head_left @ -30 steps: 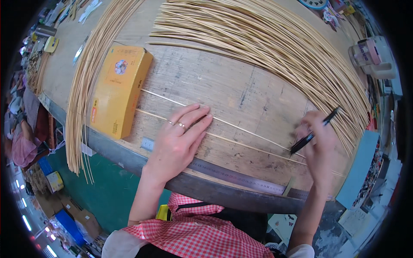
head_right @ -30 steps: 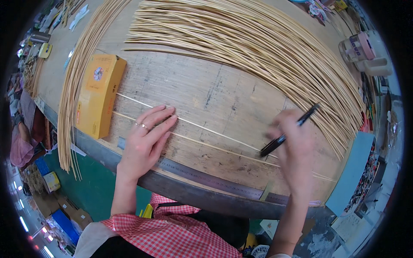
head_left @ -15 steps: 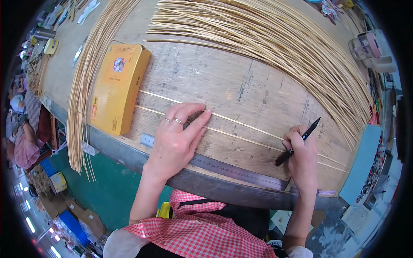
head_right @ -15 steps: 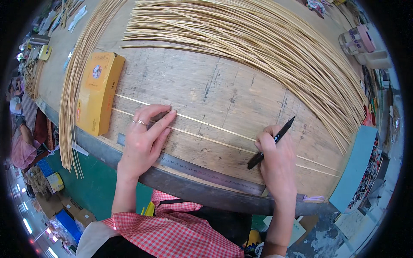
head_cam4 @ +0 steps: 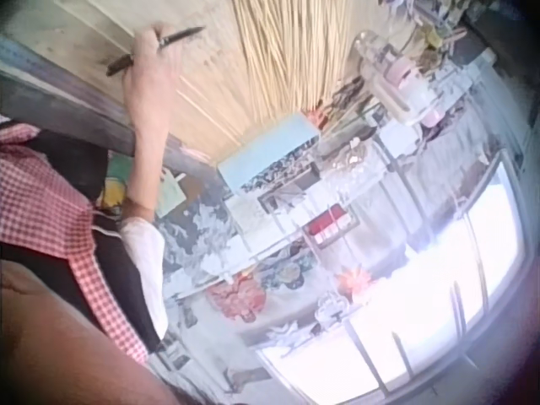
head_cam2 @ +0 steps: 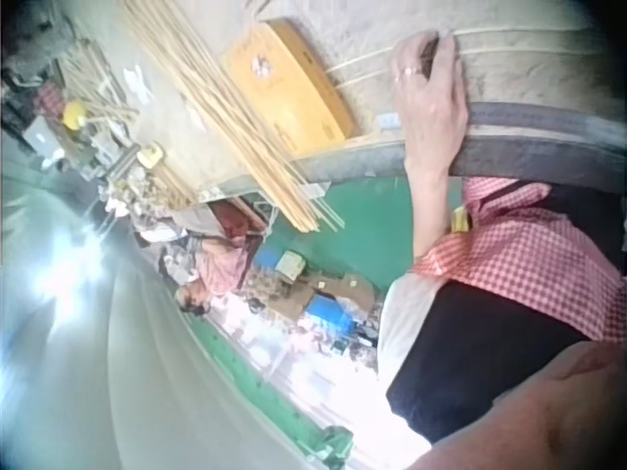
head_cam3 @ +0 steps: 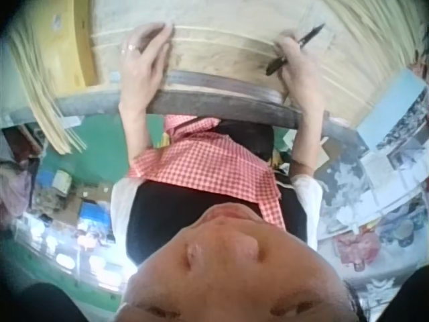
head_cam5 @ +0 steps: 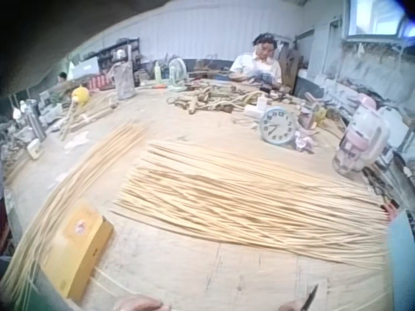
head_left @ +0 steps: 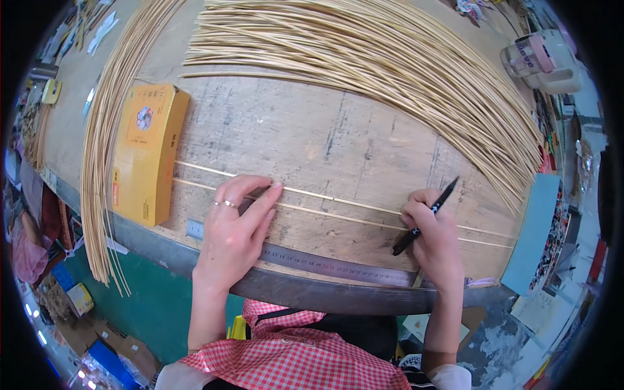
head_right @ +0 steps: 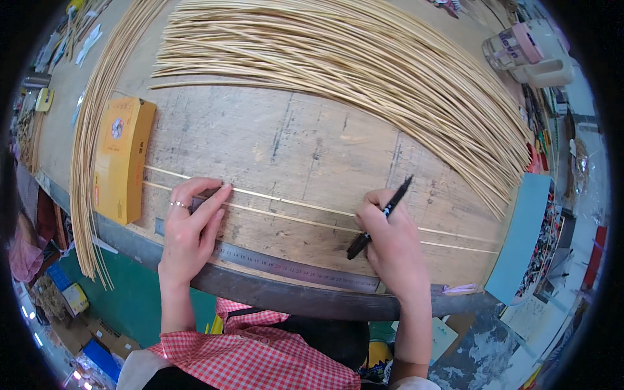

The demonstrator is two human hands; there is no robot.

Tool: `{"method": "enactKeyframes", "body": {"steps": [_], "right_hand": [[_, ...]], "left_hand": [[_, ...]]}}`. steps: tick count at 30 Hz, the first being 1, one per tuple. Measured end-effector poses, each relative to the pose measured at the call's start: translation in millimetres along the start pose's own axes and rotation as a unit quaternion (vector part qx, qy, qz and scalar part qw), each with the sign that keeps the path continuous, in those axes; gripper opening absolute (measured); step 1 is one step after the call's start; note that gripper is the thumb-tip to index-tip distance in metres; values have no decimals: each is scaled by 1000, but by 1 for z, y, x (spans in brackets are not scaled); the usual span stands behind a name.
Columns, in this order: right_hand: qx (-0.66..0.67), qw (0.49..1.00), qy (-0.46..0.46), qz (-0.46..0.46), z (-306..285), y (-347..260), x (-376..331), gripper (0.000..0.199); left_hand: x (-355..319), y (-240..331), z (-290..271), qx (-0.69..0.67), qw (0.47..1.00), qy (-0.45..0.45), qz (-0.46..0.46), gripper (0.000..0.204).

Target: The person measures and marks thin bamboo sticks on a wooden workbench using a metal ruler and a black marker. They repeatedly align the ruler, draw a line across the sticks, and then move the sticks to the side to continue the process.

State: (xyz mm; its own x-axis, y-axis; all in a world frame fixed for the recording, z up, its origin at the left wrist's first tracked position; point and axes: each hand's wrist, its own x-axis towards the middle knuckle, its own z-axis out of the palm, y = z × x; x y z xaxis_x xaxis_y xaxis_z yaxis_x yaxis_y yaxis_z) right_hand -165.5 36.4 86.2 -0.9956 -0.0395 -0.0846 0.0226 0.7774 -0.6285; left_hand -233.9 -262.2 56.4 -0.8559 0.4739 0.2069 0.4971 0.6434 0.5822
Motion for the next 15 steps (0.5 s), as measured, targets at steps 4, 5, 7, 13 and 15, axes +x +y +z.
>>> {"method": "enactKeyframes", "body": {"steps": [4, 5, 7, 13, 15], "right_hand": [[-29, 996, 65, -47, -6, 4, 21, 28], [-51, 992, 93, -65, -10, 4, 31, 28], [-65, 981, 163, -87, -17, 11, 56, 24], [-206, 946, 207, -143, -17, 32, 106, 19], [-196, 950, 209, -121, -16, 37, 106, 18]], "left_hand": [[-1, -1, 0, 7, 1000, 0, 2, 40], [1, 0, -1, 15, 1000, -4, 7, 39], [3, 1, -3, 28, 999, -6, 15, 39], [0, -2, 0, -18, 1000, 8, 7, 38], [1, 0, -3, -11, 1000, 10, 16, 37]]}}
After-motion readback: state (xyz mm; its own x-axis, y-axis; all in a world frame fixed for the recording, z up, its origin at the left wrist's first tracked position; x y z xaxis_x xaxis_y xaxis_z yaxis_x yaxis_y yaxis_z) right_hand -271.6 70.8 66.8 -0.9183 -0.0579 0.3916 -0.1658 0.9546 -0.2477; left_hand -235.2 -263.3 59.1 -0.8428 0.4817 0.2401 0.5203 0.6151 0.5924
